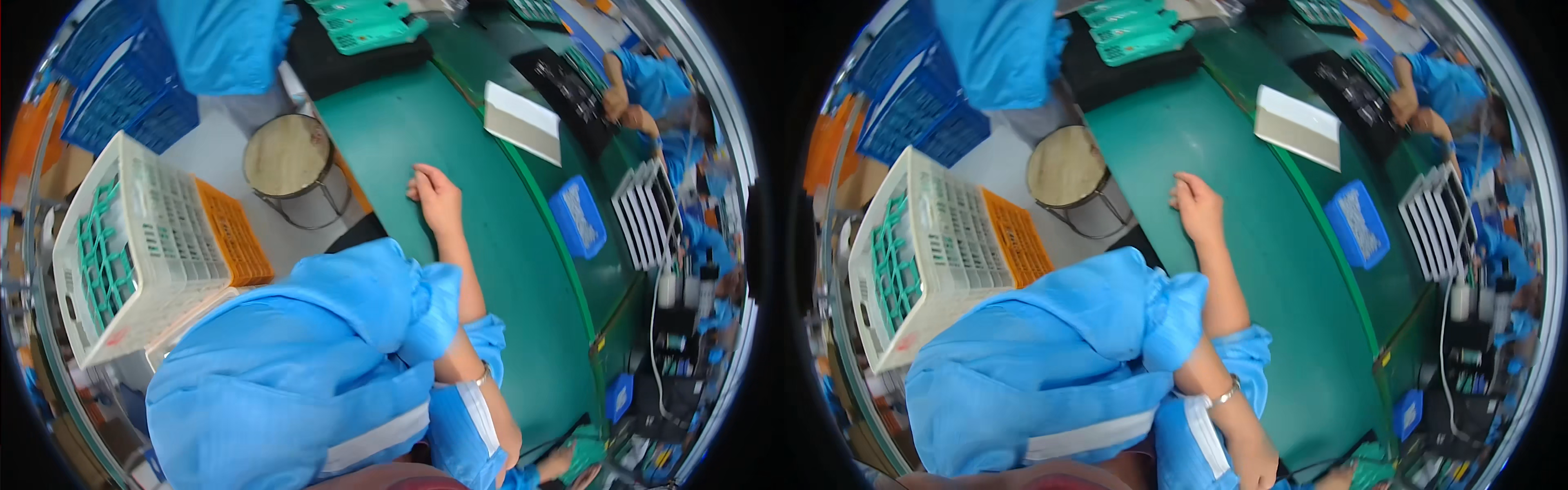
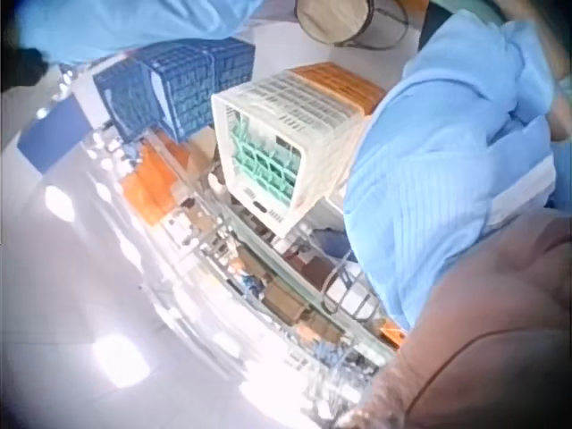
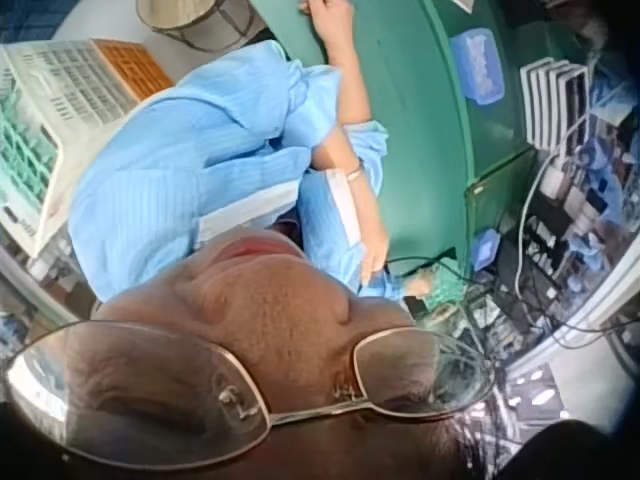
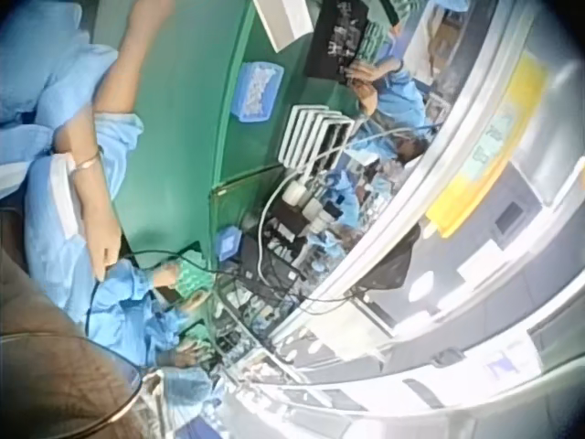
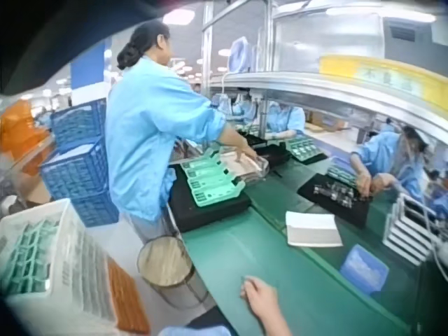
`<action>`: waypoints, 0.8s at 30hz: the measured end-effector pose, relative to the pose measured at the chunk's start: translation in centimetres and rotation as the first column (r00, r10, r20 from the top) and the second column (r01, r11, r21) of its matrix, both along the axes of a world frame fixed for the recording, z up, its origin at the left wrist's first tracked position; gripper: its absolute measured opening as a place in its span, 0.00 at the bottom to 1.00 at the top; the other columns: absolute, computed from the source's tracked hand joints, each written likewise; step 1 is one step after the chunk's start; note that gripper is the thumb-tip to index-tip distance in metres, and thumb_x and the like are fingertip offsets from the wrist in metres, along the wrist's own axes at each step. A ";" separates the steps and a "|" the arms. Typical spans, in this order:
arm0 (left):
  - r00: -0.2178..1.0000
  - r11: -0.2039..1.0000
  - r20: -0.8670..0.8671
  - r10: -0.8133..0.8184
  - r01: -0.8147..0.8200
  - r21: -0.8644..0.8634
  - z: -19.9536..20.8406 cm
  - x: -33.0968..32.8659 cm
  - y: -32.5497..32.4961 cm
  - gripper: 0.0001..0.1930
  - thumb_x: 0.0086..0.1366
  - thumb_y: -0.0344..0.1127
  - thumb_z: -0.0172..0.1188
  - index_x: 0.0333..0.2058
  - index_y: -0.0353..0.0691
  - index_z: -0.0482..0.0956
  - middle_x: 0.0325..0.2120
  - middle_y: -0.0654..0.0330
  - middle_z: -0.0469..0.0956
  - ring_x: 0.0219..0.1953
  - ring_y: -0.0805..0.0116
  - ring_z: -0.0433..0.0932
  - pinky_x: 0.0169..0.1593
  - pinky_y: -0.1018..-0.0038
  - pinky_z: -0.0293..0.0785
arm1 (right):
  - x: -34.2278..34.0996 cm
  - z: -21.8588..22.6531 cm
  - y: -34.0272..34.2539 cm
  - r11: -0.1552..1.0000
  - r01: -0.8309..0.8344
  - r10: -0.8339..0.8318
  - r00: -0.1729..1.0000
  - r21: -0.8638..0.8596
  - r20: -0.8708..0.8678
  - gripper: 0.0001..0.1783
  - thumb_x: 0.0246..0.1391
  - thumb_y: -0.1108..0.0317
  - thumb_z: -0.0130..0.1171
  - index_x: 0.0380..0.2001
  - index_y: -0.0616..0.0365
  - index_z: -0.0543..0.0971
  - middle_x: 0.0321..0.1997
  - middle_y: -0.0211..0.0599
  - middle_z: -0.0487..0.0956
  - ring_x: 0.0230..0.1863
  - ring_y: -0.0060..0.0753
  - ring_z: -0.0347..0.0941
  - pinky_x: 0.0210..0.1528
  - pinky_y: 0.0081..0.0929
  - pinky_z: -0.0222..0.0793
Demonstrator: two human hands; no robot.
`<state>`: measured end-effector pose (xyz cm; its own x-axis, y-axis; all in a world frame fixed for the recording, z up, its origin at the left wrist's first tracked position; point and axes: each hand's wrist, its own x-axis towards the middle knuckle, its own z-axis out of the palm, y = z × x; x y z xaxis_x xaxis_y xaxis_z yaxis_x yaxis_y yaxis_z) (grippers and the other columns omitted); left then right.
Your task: Assembling small white plastic components into green plastic housings on a factory assembly line.
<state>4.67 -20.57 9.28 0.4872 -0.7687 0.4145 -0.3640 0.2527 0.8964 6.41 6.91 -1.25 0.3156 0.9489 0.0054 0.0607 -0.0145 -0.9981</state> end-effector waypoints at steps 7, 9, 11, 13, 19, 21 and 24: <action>0.989 0.989 -0.023 0.143 -0.144 -0.019 2.0 -0.5 5.6 0.17 0.60 0.44 0.50 0.22 0.34 0.73 0.22 0.51 0.73 0.26 0.60 0.72 0.32 0.65 0.67 | -0.3 0.3 0.9 0.999 -0.033 0.033 0.999 -0.024 0.012 0.12 0.57 0.69 0.49 0.42 0.63 0.76 0.26 0.32 0.77 0.25 0.19 0.73 0.30 0.17 0.71; 0.948 0.949 0.092 0.306 -0.312 0.055 1.5 0.1 8.9 0.17 0.60 0.46 0.52 0.22 0.37 0.73 0.23 0.54 0.72 0.28 0.59 0.73 0.32 0.65 0.68 | -0.4 -0.3 1.0 1.000 -0.029 0.029 1.000 -0.001 0.005 0.12 0.55 0.69 0.49 0.40 0.62 0.77 0.26 0.36 0.79 0.25 0.22 0.75 0.30 0.21 0.72; 0.871 0.872 0.072 0.486 -0.489 0.031 0.2 1.5 13.2 0.15 0.60 0.44 0.53 0.23 0.38 0.72 0.23 0.56 0.71 0.30 0.60 0.73 0.32 0.66 0.69 | 0.0 -0.5 1.0 0.999 -0.040 0.041 0.999 0.027 -0.012 0.13 0.55 0.69 0.49 0.41 0.62 0.76 0.26 0.37 0.79 0.25 0.23 0.75 0.30 0.21 0.72; 0.640 0.646 0.129 0.757 -0.763 -0.006 -0.9 2.8 18.8 0.10 0.58 0.39 0.56 0.25 0.39 0.72 0.25 0.57 0.72 0.31 0.61 0.73 0.34 0.68 0.70 | 0.2 0.0 0.6 0.998 -0.055 0.056 0.998 0.026 -0.027 0.13 0.57 0.68 0.50 0.42 0.62 0.76 0.27 0.33 0.78 0.26 0.19 0.74 0.30 0.18 0.71; -0.126 -0.265 0.535 0.835 -0.946 0.190 -5.1 5.5 36.5 0.13 0.56 0.33 0.56 0.40 0.41 0.72 0.40 0.55 0.73 0.44 0.56 0.72 0.47 0.64 0.68 | 0.8 -0.9 1.3 0.980 -0.053 -0.039 0.894 0.191 0.447 0.10 0.56 0.70 0.50 0.37 0.64 0.76 0.26 0.37 0.78 0.25 0.24 0.75 0.29 0.22 0.71; -0.179 -0.396 0.767 0.616 -0.912 0.104 -5.8 6.3 39.7 0.18 0.56 0.36 0.57 0.46 0.41 0.70 0.46 0.53 0.70 0.52 0.56 0.67 0.55 0.58 0.60 | 0.3 0.5 0.9 0.995 -0.074 0.085 0.984 -0.073 0.156 0.10 0.55 0.71 0.50 0.37 0.64 0.76 0.25 0.38 0.78 0.25 0.25 0.75 0.28 0.22 0.71; -0.096 -0.450 0.818 0.567 -0.868 0.210 -7.2 7.2 42.5 0.20 0.59 0.38 0.54 0.51 0.42 0.67 0.51 0.51 0.65 0.57 0.55 0.61 0.59 0.52 0.53 | -0.1 0.9 0.5 0.998 -0.053 0.054 0.998 -0.015 0.031 0.10 0.55 0.72 0.49 0.37 0.65 0.76 0.25 0.38 0.78 0.24 0.24 0.75 0.28 0.21 0.71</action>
